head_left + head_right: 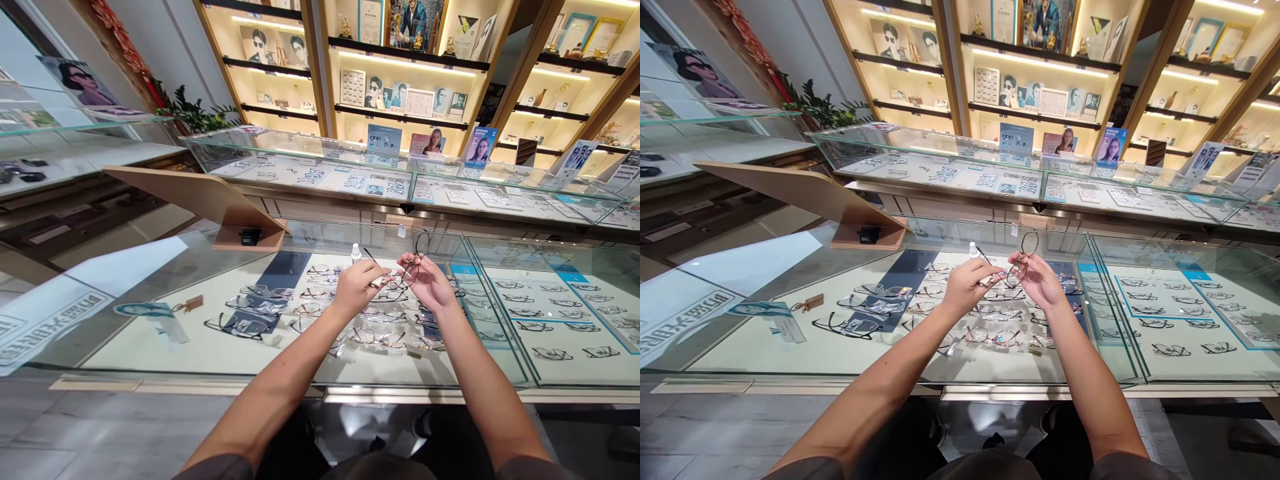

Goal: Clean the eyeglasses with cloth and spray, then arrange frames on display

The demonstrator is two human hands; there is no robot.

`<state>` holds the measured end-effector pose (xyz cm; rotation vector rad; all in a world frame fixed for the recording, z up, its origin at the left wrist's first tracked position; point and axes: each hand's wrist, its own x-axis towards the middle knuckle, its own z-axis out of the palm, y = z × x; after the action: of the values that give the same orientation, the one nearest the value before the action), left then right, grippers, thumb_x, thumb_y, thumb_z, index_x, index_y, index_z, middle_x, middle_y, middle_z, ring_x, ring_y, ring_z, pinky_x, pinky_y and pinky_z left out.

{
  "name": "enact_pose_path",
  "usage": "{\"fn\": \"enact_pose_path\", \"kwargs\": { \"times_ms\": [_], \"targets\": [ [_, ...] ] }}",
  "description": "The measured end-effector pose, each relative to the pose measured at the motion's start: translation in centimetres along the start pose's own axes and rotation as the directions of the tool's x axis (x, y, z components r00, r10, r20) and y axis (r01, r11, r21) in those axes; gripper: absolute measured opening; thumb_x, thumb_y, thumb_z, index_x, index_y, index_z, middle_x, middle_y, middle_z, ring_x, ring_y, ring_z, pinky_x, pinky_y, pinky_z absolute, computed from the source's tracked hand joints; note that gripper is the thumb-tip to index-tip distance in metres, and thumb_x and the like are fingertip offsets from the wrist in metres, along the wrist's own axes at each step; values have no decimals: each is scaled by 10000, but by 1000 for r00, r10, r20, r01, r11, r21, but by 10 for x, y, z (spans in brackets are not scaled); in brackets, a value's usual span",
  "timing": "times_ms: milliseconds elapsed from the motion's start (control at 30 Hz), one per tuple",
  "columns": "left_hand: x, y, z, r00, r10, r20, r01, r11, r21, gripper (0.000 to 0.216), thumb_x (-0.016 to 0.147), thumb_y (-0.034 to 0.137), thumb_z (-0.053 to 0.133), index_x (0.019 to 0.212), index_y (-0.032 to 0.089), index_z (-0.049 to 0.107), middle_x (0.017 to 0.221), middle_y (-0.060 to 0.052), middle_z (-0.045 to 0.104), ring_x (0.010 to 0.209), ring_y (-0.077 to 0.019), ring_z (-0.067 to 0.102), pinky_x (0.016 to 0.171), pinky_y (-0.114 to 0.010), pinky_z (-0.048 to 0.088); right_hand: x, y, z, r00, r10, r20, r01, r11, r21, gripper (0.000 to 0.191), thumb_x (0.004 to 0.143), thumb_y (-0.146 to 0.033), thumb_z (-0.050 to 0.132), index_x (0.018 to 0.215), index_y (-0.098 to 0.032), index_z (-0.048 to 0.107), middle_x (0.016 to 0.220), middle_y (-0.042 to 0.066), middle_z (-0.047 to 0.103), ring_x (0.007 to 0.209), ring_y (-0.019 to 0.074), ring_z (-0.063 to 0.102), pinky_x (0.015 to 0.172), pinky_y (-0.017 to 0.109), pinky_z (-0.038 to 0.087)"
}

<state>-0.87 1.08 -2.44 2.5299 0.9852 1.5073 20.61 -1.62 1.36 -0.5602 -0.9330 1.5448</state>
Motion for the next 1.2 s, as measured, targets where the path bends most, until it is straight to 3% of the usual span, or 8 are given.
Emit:
{"fn": "enact_pose_path", "kwargs": {
  "times_ms": [267, 367, 467, 633, 800, 1000, 1100, 1200],
  "targets": [
    [-1, -1, 3, 999, -32, -14, 31, 999, -17, 396, 1116, 510, 594, 976, 262, 869, 838, -69, 735, 792, -196, 676, 721, -295, 493, 0, -3, -1, 995, -98, -34, 96, 994, -52, 447, 691, -486, 1033, 816, -266, 665, 1069, 20, 749, 1126, 213, 693, 1031, 380, 588],
    [0, -2, 4, 999, -49, -7, 49, 998, -32, 357, 1093, 532, 626, 1144, 250, 839, 868, -61, 742, 812, -200, 685, 752, -297, 509, -1, -5, 0, 991, -125, -38, 122, 990, -71, 461, 692, -506, 1033, 831, -273, 661, 1074, 32, 750, 1114, 236, 699, 1038, 421, 586],
    [3, -4, -1, 989, -126, -80, 124, 992, -26, 422, 1043, 566, 673, 1259, 218, 776, 865, -47, 723, 801, -202, 679, 780, -301, 521, -2, -9, 0, 985, -167, -50, 163, 984, -77, 458, 697, -503, 1034, 834, -278, 660, 1068, 30, 753, 1094, 242, 707, 1027, 433, 587],
    [9, -21, -16, 910, -376, -175, 378, 925, -26, 378, 992, 478, 595, 1251, 212, 663, 915, -41, 688, 831, -227, 667, 787, -329, 507, -1, -16, -4, 969, -231, -83, 217, 965, -150, 422, 709, -488, 1019, 866, -285, 683, 1054, 24, 751, 1112, 235, 703, 1059, 424, 566],
    [13, -47, -28, 769, -587, -252, 592, 804, -66, 304, 999, 247, 444, 1292, 226, 523, 944, -43, 651, 797, -248, 636, 794, -368, 471, 2, -18, -6, 959, -255, -126, 228, 955, -191, 440, 673, -488, 1028, 861, -281, 688, 1059, 28, 760, 1083, 246, 715, 1057, 427, 554],
    [14, -60, -28, 755, -654, -53, 656, 748, 103, 241, 1002, 182, 439, 1013, 229, 676, 1110, -129, 594, 1150, -326, 628, 1003, -439, 504, 3, -17, -5, 961, -250, -117, 220, 950, -221, 418, 673, -465, 1013, 867, -276, 695, 1024, 33, 752, 1122, 263, 724, 1090, 433, 540],
    [12, -61, -19, 729, -685, 6, 679, 724, 126, 222, 978, 366, 659, 1133, 240, 757, 1191, -148, 557, 1296, -397, 566, 1106, -510, 484, 3, -15, -5, 963, -248, -108, 216, 946, -242, 395, 699, -451, 996, 887, -278, 695, 1047, 38, 756, 1129, 266, 715, 1073, 441, 542],
    [9, -63, -10, 692, -718, 66, 705, 693, 152, 482, 856, 511, 852, 1255, 252, 768, 1277, -175, 534, 1342, -460, 518, 1135, -575, 462, 4, -12, -5, 966, -240, -100, 209, 946, -247, 389, 712, -453, 997, 902, -279, 706, 1038, 35, 759, 1110, 253, 705, 1047, 429, 546]
  ]
}}
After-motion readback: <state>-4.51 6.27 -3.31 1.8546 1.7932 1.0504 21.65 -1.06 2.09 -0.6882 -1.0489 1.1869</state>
